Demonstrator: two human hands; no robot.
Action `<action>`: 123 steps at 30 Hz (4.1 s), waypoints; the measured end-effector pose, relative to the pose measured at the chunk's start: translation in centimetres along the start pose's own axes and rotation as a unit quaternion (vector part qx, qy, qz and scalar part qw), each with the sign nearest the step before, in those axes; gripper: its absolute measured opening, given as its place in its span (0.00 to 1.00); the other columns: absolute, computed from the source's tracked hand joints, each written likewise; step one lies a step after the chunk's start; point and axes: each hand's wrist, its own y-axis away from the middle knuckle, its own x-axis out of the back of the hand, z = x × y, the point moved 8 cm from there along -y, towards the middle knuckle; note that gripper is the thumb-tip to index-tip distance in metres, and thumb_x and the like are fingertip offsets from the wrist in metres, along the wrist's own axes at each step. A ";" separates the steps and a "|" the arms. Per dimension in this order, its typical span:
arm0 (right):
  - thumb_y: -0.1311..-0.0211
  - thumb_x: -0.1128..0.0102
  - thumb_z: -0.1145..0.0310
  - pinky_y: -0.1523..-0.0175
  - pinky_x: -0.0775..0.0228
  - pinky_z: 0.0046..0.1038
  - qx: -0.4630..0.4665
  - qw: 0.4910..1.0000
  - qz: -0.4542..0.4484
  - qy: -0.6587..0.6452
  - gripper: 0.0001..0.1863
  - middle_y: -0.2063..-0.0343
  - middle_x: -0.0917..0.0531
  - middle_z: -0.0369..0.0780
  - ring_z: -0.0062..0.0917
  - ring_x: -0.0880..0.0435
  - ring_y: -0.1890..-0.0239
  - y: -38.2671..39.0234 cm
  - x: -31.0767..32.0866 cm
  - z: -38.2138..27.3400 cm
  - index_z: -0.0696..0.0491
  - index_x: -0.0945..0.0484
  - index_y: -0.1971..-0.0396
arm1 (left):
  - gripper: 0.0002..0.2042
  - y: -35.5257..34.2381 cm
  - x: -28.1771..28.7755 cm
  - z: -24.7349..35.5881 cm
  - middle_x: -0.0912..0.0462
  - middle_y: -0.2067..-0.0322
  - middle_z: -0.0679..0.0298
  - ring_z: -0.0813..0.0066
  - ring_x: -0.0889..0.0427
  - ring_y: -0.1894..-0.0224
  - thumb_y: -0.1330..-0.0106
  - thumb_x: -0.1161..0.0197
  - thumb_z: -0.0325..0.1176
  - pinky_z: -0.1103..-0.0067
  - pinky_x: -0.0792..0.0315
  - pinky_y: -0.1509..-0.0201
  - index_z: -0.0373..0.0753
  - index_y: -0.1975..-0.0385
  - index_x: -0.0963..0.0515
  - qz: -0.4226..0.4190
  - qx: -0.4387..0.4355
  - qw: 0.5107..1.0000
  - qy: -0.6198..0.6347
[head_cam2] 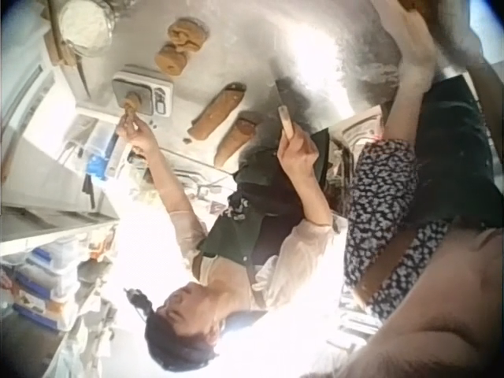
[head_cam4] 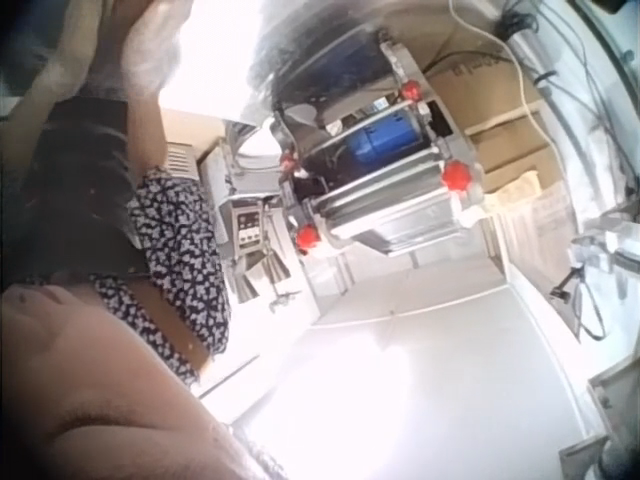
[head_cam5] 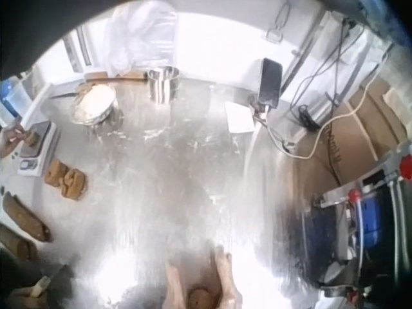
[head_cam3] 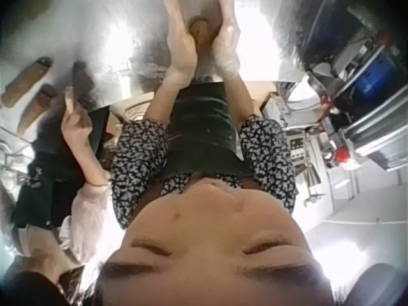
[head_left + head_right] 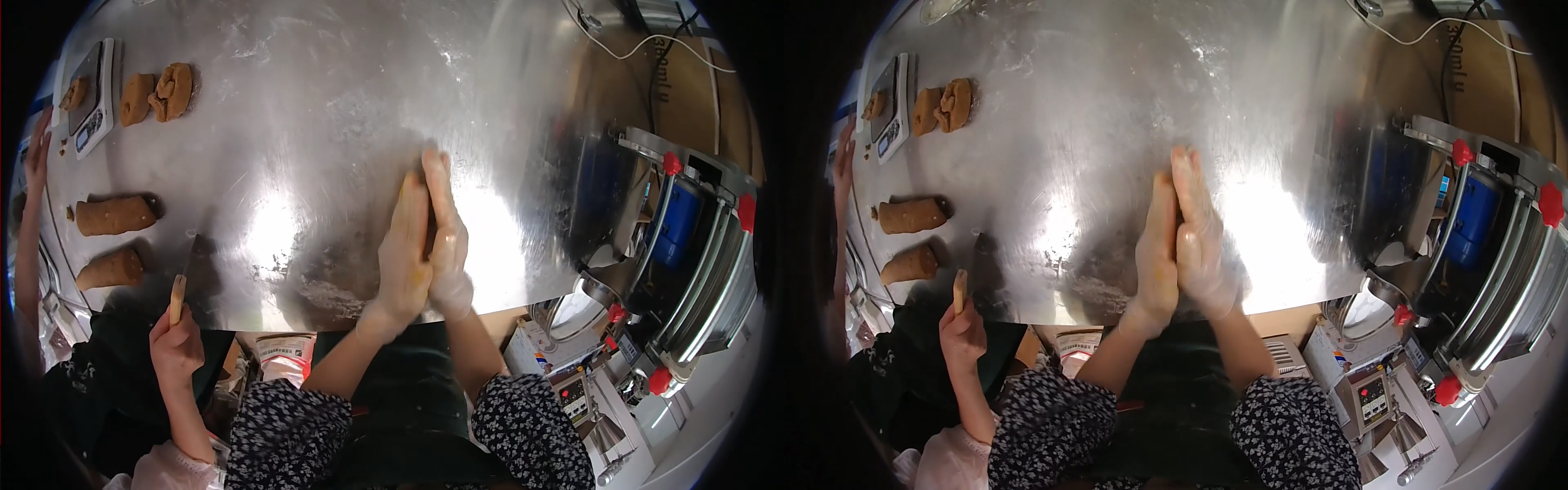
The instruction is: Prepare dough portions by rolling and shaping them on a workbench.
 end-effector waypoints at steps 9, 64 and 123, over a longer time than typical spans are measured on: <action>0.24 0.75 0.45 0.22 0.61 0.42 -0.060 0.998 -0.004 0.020 0.38 0.27 0.43 0.51 0.45 0.55 0.22 2.0 0.0 -1.6 0.60 0.45 0.27 | 0.40 -3.0 1.0 1.0 0.50 0.27 0.38 0.46 0.46 0.26 0.25 0.65 0.59 0.60 0.47 0.26 0.27 0.27 0.53 0.019 -0.001 0.999 0.049; 0.47 0.30 0.71 0.57 0.17 0.31 0.025 0.945 -0.047 0.324 0.29 0.47 0.24 0.42 0.36 0.18 0.51 7.4 5.7 -5.4 0.47 0.27 0.44 | 0.19 4.6 4.1 3.4 0.29 0.37 0.52 0.60 0.30 0.35 0.26 0.54 0.24 0.69 0.37 0.30 0.30 0.37 0.33 0.133 0.054 0.981 -0.128; 0.35 0.43 0.58 0.24 0.52 0.44 0.013 0.886 0.052 0.461 0.33 0.31 0.36 0.51 0.46 0.41 0.28 0.0 13.8 2.9 0.59 0.35 0.34 | 0.21 6.3 -11.6 5.8 0.24 0.45 0.50 0.47 0.27 0.40 0.40 0.37 0.32 0.59 0.32 0.36 0.34 0.46 0.26 0.054 -0.082 0.907 -0.410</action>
